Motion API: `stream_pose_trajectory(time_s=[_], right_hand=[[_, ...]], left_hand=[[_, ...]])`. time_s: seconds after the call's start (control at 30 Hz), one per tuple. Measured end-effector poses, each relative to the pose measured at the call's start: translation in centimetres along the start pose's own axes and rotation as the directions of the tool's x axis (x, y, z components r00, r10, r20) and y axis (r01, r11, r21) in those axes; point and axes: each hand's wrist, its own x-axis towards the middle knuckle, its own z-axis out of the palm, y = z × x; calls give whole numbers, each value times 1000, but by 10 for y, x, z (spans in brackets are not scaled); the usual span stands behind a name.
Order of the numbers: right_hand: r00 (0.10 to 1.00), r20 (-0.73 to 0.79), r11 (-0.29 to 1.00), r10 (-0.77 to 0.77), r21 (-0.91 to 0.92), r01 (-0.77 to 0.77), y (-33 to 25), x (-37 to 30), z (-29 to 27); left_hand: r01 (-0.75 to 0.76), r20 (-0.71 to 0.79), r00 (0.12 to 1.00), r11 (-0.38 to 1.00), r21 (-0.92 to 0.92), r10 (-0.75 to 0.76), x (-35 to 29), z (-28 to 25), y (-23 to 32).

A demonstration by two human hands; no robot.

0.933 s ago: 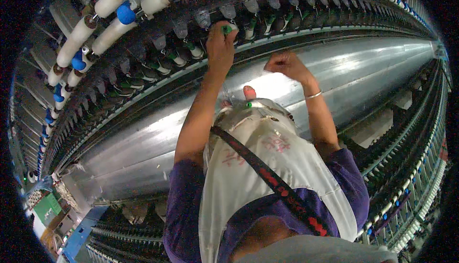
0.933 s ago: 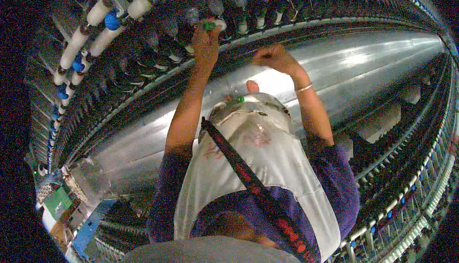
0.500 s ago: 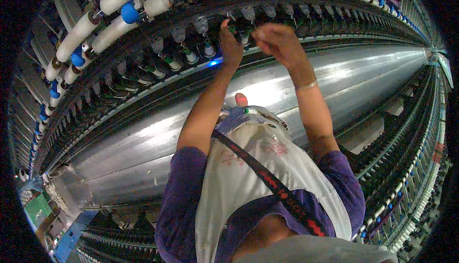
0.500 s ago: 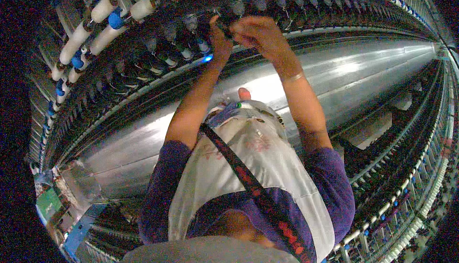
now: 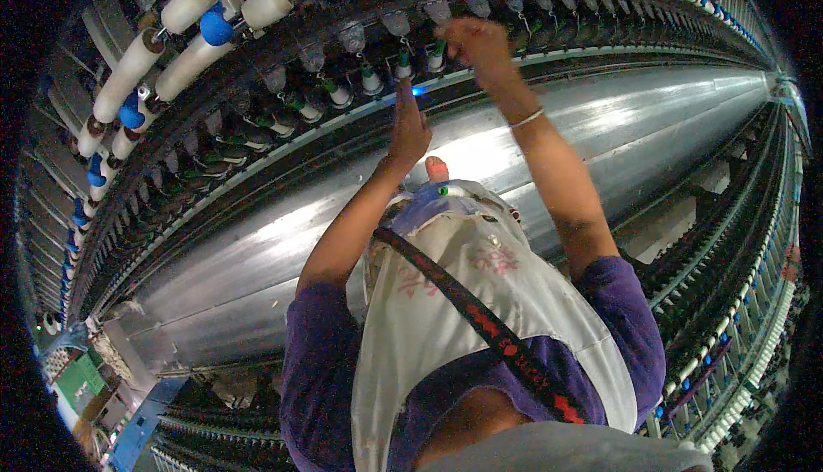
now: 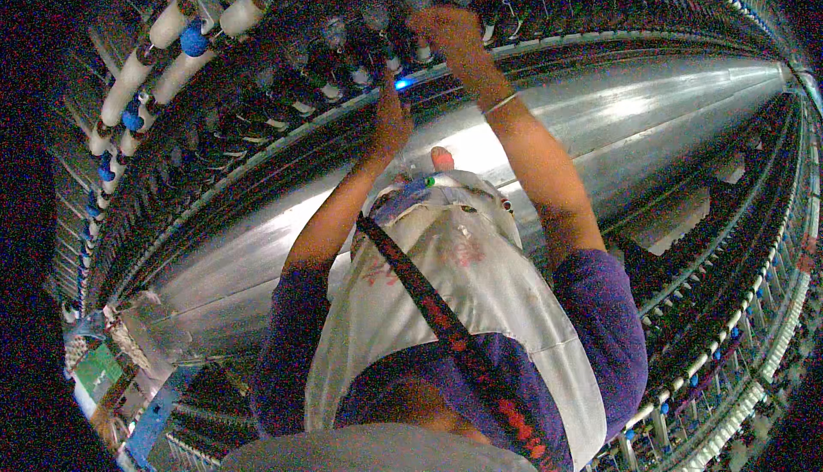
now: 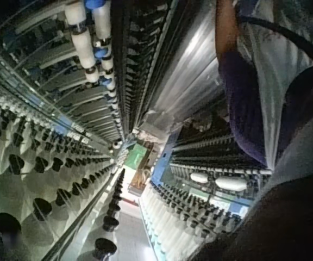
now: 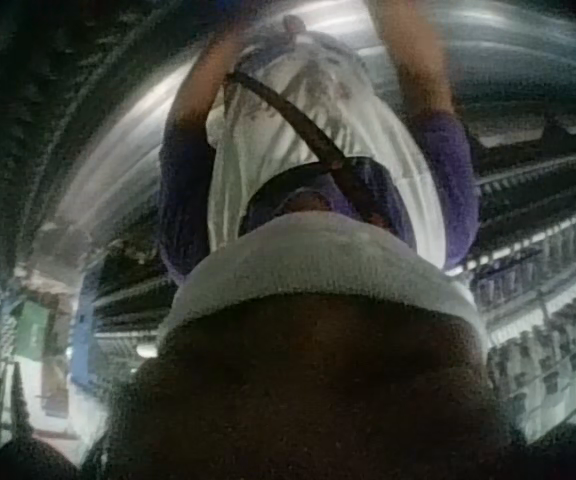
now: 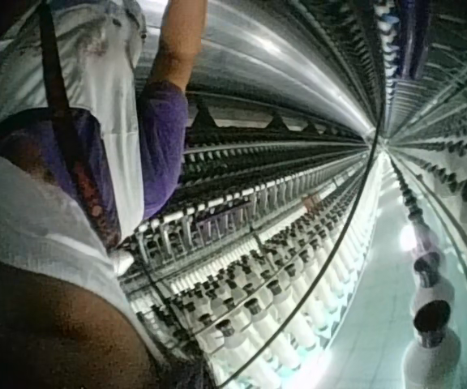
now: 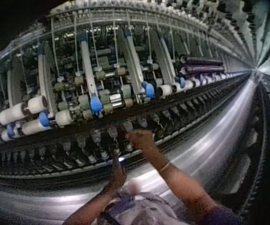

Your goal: The person repairs a textile machine by removing broken thread spools, cleaning the bobbin area, and rethreading the yarn. They use a small tool to guide the thread through the machine's components.

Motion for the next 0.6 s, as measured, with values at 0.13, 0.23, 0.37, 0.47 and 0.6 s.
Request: stream_pose_trajectory(time_s=[0.13, 0.23, 0.37, 0.47, 0.6], right_hand=[[990, 105, 968, 98, 222, -120, 41, -43, 46], [962, 241, 885, 126, 410, -219, 1, -49, 57], [890, 94, 894, -447, 13, 447, -53, -5, 29], [895, 403, 565, -190, 790, -236, -64, 29, 23], [401, 730, -733, -554, -200, -650, -85, 73, 18]], left_hand=[[125, 156, 978, 989, 75, -135, -22, -10, -13], [34, 168, 985, 996, 77, -47, -15, -22, -6], [32, 62, 998, 997, -75, -28, 14, -37, 26], [-227, -223, 946, 972, 55, 234, 49, -43, 47], [-387, -299, 886, 921, -55, 354, 113, -43, 58]])
